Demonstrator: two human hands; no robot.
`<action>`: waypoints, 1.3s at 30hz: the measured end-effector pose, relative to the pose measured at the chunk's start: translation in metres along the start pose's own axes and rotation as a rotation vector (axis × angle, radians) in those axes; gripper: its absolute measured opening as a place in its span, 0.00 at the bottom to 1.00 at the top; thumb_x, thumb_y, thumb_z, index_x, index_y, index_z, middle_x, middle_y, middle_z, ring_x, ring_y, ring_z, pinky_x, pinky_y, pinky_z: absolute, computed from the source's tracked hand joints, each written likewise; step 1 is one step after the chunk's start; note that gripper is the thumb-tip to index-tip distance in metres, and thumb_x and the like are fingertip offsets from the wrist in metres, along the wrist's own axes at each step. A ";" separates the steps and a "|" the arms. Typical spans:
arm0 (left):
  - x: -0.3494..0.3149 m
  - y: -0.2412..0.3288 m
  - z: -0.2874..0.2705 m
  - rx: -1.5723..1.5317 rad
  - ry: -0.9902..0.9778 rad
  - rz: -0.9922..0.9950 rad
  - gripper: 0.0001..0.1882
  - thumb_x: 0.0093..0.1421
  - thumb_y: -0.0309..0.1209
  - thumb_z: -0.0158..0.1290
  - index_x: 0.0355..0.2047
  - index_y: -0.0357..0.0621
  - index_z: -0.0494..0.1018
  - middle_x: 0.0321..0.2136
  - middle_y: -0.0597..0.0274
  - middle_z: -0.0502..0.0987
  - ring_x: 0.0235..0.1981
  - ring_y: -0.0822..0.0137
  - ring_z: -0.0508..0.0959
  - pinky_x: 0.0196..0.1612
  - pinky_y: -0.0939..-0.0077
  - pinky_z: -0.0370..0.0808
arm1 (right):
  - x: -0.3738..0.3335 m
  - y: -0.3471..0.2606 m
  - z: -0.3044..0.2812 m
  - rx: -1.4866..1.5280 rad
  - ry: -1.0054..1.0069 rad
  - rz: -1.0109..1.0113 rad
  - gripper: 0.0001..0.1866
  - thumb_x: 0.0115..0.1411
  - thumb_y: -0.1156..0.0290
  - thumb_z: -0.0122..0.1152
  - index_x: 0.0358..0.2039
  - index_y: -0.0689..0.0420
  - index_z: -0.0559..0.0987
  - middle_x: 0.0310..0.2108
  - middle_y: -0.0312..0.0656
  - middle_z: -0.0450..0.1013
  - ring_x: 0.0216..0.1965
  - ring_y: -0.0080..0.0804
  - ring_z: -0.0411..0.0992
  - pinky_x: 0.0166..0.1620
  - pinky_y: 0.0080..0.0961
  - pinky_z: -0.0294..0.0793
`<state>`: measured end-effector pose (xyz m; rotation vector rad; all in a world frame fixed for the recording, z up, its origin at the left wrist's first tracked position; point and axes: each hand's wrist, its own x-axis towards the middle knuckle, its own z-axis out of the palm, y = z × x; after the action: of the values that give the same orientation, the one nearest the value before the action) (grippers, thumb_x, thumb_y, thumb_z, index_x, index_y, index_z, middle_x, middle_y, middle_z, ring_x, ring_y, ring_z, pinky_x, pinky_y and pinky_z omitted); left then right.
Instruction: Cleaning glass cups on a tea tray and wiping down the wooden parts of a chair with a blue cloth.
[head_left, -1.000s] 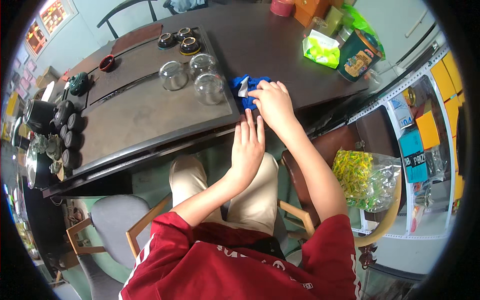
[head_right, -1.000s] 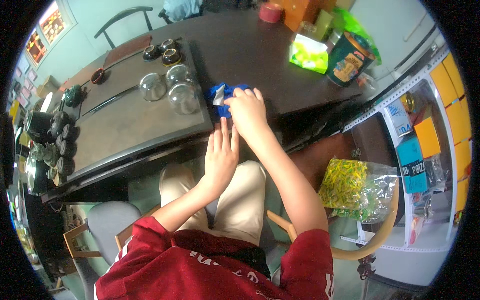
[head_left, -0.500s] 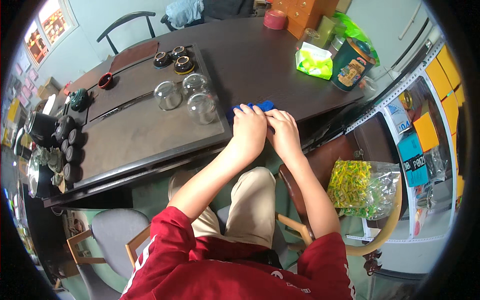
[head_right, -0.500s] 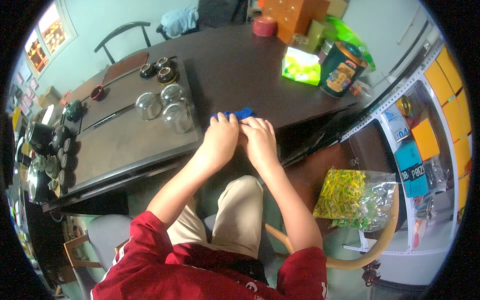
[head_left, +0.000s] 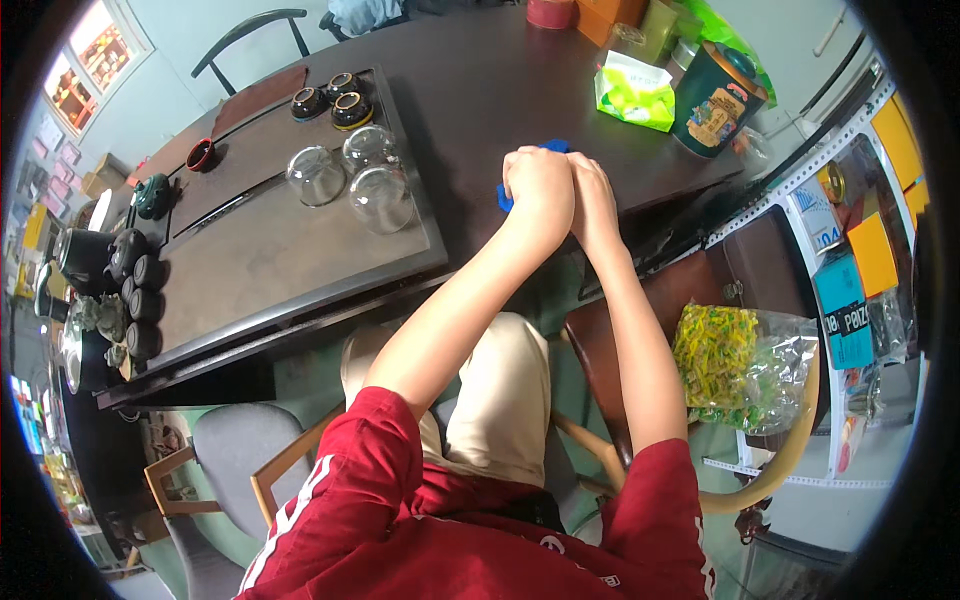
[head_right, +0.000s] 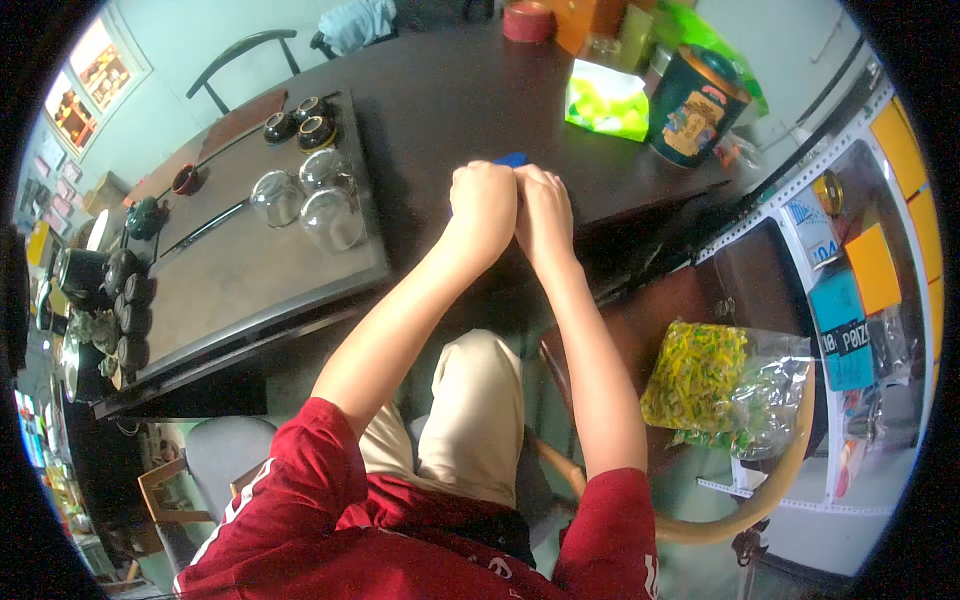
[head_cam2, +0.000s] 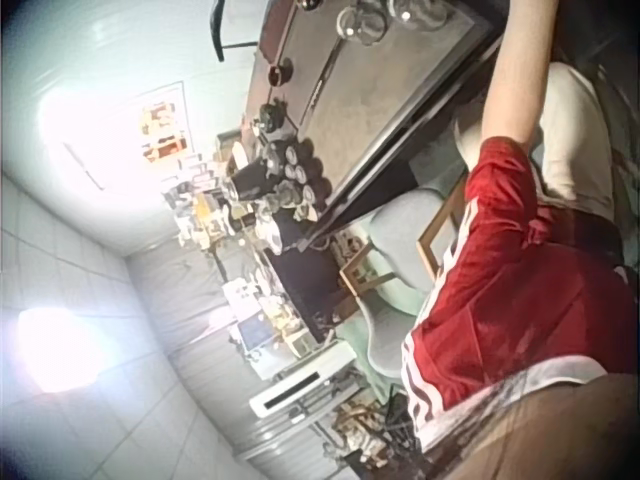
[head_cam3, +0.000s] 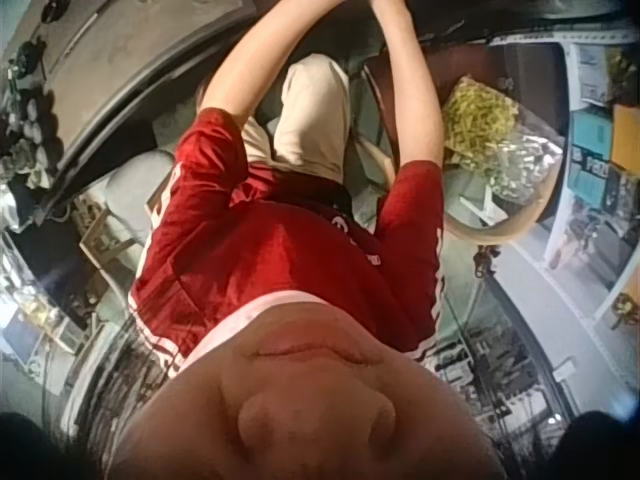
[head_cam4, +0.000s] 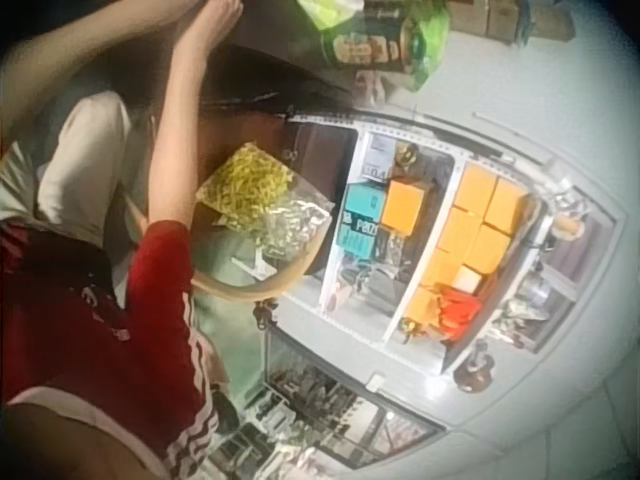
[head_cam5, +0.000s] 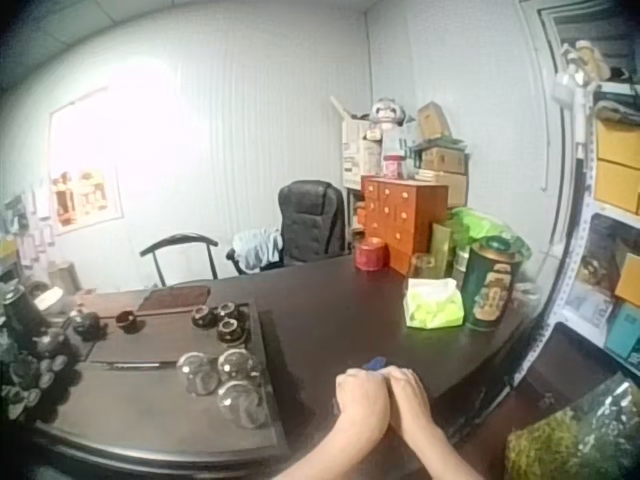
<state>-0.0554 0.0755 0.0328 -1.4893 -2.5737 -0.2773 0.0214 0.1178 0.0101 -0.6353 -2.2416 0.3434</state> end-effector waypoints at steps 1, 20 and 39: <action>0.001 0.002 0.001 0.000 -0.007 0.006 0.06 0.50 0.26 0.52 0.26 0.40 0.79 0.27 0.52 0.79 0.32 0.58 0.79 0.35 0.69 0.76 | 0.000 0.002 0.000 -0.001 -0.001 0.009 0.09 0.51 0.75 0.54 0.33 0.59 0.79 0.36 0.46 0.75 0.40 0.45 0.71 0.47 0.35 0.67; -0.034 0.007 0.024 0.398 0.165 0.088 0.07 0.49 0.31 0.52 0.27 0.41 0.76 0.23 0.56 0.76 0.25 0.60 0.74 0.18 0.67 0.68 | -0.027 -0.008 -0.002 0.057 0.018 -0.004 0.12 0.52 0.72 0.53 0.35 0.61 0.80 0.40 0.49 0.76 0.44 0.45 0.72 0.51 0.34 0.67; -0.158 -0.069 0.016 -0.210 0.356 0.648 0.22 0.54 0.29 0.44 0.48 0.30 0.66 0.59 0.31 0.55 0.60 0.41 0.59 0.61 0.54 0.59 | 0.002 -0.034 -0.043 -0.254 -0.411 0.009 0.16 0.49 0.78 0.58 0.41 0.57 0.74 0.42 0.44 0.71 0.49 0.42 0.69 0.57 0.41 0.60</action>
<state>-0.0383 -0.0868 -0.0240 -2.0254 -1.7242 -0.6592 0.0405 0.0920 0.0547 -0.7605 -2.7050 0.2074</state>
